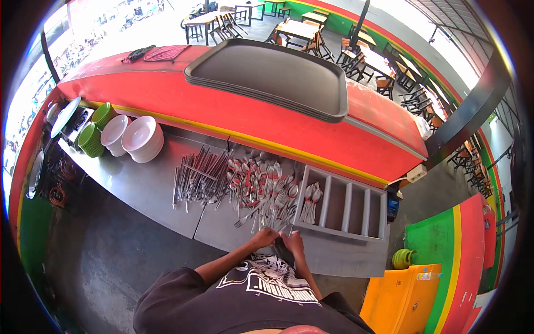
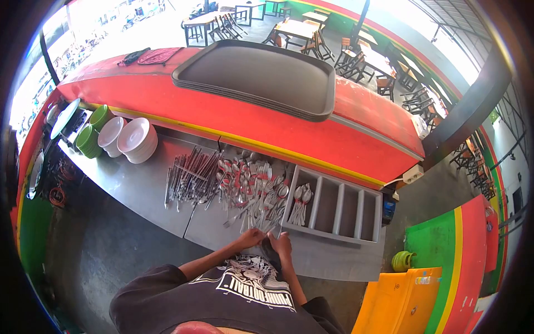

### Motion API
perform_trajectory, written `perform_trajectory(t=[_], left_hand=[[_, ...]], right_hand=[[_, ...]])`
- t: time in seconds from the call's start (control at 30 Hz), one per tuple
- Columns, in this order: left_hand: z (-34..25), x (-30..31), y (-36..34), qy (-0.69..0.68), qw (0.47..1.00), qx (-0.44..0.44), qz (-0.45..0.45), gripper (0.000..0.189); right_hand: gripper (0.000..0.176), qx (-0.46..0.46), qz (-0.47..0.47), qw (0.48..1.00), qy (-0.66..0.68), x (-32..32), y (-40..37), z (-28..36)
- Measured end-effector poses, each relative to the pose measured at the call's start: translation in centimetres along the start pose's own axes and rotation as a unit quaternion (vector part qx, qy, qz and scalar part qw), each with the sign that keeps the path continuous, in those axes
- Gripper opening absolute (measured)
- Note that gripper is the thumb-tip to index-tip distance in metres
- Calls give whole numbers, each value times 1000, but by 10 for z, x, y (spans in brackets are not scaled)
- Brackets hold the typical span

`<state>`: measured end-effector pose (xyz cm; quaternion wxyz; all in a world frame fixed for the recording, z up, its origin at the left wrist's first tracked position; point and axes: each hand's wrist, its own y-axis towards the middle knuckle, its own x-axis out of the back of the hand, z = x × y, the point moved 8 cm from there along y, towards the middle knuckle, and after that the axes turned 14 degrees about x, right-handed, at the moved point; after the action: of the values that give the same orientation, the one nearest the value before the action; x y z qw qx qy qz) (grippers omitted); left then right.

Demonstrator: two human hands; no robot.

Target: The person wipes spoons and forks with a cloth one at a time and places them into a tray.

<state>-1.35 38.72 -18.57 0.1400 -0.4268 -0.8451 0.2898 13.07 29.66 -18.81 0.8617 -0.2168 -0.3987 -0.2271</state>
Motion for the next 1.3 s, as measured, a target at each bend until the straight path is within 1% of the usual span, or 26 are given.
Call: perform_trajectory(t=[0.03,0.07,0.13,0.23,0.27,0.37,0.43,0.47,0.57,0.63,0.73,0.83,0.87,0.93,0.97,1.03,1.07,1.17,1.23,1.3], left_hand=[[-2,4,3,24,1000,-7,-12,25],[-3,7,6,5,1000,-7,-16,26],[-7,10,9,-34,999,-9,-22,28],[-16,7,9,-15,1000,7,4,23],[-17,7,10,-29,1000,5,4,22],[-2,5,19,-55,998,3,6,20],[-5,6,21,-54,998,3,15,19],[-10,9,22,-60,998,-10,-2,19],[-21,16,28,-67,996,-44,-48,21],[-22,23,35,-47,995,-54,-68,21],[-6,25,43,-77,992,-35,-90,24],[-5,29,38,71,986,-37,-146,31],[-7,28,36,100,982,-30,-155,32],[-12,28,31,154,973,-18,-173,35],[-14,25,34,159,975,-22,-152,35],[1,16,48,169,979,-27,-109,35],[8,12,53,178,978,-35,-102,35],[13,3,58,198,975,-59,-83,36],[7,1,50,200,974,-73,-72,35],[11,-2,52,117,993,-17,-16,35]], right_hand=[[79,-14,11,999,-30,-2,1,1],[81,-27,37,998,-42,-4,2,-1],[70,-34,22,998,-48,-1,3,0],[51,-45,-3,996,-77,-3,6,-7],[45,-48,-11,995,-89,-4,10,-10],[38,-23,-21,996,-82,11,6,11],[33,-23,-24,995,-90,15,5,15],[31,-21,-27,995,-96,20,5,17],[33,-19,-29,996,-87,30,6,26],[35,-19,-7,996,-88,20,15,19],[38,-29,19,997,-68,13,23,9],[39,-39,18,997,-60,13,20,4],[39,-41,13,997,-61,14,19,3],[41,-29,38,998,-35,5,19,-7],[42,-23,51,998,-23,1,18,-12],[39,-5,36,999,17,-5,13,-18],[38,4,29,999,37,-9,11,-21],[34,71,18,989,128,-14,14,-28],[31,86,30,979,183,-13,12,-27],[28,89,46,970,223,-15,10,-29]])
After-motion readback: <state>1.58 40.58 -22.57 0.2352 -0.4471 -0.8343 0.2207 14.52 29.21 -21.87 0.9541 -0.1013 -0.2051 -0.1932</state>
